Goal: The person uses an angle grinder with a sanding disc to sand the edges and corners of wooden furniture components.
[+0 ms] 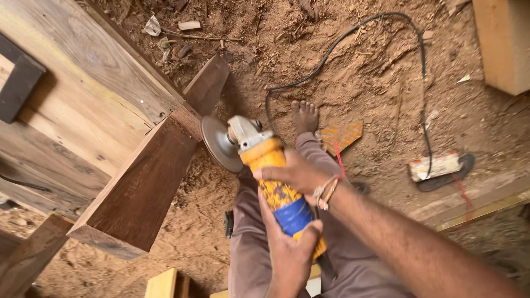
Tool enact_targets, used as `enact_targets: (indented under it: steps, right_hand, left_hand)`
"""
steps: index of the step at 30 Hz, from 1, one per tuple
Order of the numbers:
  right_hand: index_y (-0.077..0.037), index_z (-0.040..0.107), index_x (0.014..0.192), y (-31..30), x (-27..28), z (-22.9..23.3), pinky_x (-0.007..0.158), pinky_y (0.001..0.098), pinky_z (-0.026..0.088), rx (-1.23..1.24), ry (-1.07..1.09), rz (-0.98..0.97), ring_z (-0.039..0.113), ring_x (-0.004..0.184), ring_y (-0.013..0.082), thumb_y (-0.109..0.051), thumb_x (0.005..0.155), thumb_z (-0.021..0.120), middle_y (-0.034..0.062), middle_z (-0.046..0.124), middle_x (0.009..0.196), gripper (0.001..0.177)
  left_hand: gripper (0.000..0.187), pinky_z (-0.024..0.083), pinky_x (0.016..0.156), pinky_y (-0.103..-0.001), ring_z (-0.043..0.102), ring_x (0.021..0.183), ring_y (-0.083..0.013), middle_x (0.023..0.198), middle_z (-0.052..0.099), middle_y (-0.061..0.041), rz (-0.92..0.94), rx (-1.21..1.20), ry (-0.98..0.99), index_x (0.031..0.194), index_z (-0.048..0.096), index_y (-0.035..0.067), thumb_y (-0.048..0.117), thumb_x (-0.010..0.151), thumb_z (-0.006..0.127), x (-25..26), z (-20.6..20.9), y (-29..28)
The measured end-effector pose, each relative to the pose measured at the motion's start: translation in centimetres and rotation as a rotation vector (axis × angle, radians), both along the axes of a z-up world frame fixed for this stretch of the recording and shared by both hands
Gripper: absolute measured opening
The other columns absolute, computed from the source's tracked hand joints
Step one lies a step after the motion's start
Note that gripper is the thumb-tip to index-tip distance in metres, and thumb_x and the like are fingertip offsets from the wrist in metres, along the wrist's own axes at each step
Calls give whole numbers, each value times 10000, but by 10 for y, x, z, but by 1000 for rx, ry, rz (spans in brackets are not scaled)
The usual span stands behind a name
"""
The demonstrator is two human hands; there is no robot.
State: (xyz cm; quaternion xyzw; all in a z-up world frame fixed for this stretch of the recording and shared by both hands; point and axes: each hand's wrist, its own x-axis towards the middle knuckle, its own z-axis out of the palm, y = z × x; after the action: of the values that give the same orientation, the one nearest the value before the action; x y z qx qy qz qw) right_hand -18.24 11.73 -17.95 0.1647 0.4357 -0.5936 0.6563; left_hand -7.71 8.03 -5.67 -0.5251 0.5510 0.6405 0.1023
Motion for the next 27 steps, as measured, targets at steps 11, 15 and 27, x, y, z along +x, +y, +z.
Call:
enact_targets:
  steps: [11,15,27]
  right_hand:
    - [-71,622,1118,-21,88,41,706,366,635,102,-449,-511,734,739,185,-251,760,805,75,712,865,441]
    - [-34,630,1117,-18,80,28,686,359,627,48,-349,-488,714,731,187,-249,807,802,83,703,866,415]
    - [-47,639,1151,-22,17,30,663,309,589,58,-166,-184,682,747,115,-243,834,799,22,687,889,405]
  left_hand:
    - [1221,568,952,-352,675,1169,-252,1408,553,-216,-315,135,-26,1632,21,36,-34,683,786,69,9,-70]
    - [1274,613,728,-348,682,890,-239,1211,623,-202,-257,223,-344,1686,27,175,33,671,784,46,18,-70]
    - [1140,585,802,-273,639,936,-152,1255,569,-117,-21,191,3,1625,37,83,36,739,753,14,20,-46]
